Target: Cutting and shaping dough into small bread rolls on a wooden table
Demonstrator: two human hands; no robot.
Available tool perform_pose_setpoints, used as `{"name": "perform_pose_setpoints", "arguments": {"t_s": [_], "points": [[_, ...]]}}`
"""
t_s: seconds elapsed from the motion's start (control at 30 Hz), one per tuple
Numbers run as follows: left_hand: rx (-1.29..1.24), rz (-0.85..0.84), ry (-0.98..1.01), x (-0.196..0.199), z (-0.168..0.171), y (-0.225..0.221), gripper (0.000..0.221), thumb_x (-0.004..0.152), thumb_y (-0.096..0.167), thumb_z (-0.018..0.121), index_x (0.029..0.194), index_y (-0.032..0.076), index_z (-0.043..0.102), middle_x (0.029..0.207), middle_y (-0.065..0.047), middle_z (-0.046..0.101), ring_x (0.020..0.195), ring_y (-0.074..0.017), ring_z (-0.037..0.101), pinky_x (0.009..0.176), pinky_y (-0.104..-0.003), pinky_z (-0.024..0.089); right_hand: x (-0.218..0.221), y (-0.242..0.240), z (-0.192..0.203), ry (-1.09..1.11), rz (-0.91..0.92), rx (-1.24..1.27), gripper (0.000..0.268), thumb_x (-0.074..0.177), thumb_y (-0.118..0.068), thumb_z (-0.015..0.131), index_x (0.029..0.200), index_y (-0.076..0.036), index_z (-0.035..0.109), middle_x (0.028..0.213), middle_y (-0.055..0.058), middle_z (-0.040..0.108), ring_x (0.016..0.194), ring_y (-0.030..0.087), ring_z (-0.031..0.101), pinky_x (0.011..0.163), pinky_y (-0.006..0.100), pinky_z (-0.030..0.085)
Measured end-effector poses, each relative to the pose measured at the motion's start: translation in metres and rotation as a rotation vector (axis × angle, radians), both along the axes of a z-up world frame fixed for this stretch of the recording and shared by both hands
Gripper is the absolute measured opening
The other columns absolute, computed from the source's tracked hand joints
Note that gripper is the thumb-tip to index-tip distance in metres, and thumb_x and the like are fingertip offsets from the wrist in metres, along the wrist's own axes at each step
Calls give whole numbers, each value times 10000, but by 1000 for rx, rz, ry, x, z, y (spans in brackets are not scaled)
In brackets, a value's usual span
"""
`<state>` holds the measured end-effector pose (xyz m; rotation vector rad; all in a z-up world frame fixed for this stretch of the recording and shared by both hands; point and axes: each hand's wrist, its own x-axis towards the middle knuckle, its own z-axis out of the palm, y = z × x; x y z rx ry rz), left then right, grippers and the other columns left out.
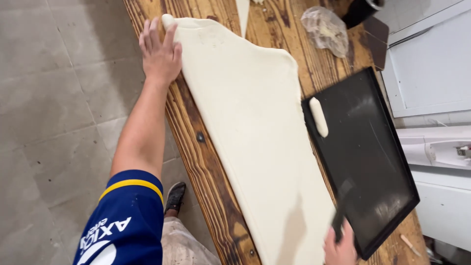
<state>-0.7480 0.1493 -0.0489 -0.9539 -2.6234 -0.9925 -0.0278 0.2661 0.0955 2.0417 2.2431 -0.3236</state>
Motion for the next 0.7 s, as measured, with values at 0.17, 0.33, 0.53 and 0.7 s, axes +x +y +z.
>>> {"name": "perform_pose_setpoints", "arguments": {"t_s": [0.17,0.33,0.53,0.7], "points": [[-2,-31,185,-38,-3,9,411,996,247,599,1383,107,603,1506,-240,413,1427,-423,300,1130,-610,248,-272,16,18,72,216,-173,664,924,-413,506,1562,-284,375,1521,7,548,1321,321,566,1024,475,460],[-23,30,173,-41,0,9,386,1028,209,563,1378,50,524,1381,-241,503,1339,-430,429,1126,-573,302,-484,-2,27,45,582,-438,697,995,-342,380,1641,-410,126,927,245,725,826,500,657,754,473,455],[0,39,210,-40,12,7,314,1035,153,558,1340,80,555,1319,-150,575,1270,-355,519,1130,-517,323,-616,-7,2,-18,866,-427,673,1029,-259,331,1642,-395,90,828,258,669,707,493,594,669,529,451],[25,26,136,-44,1,9,345,1073,158,520,1405,81,574,1392,-155,600,1317,-352,529,1147,-502,336,-659,-5,-19,-61,962,-380,695,1032,-237,366,1643,-384,69,868,305,661,742,522,608,701,574,470]]}}
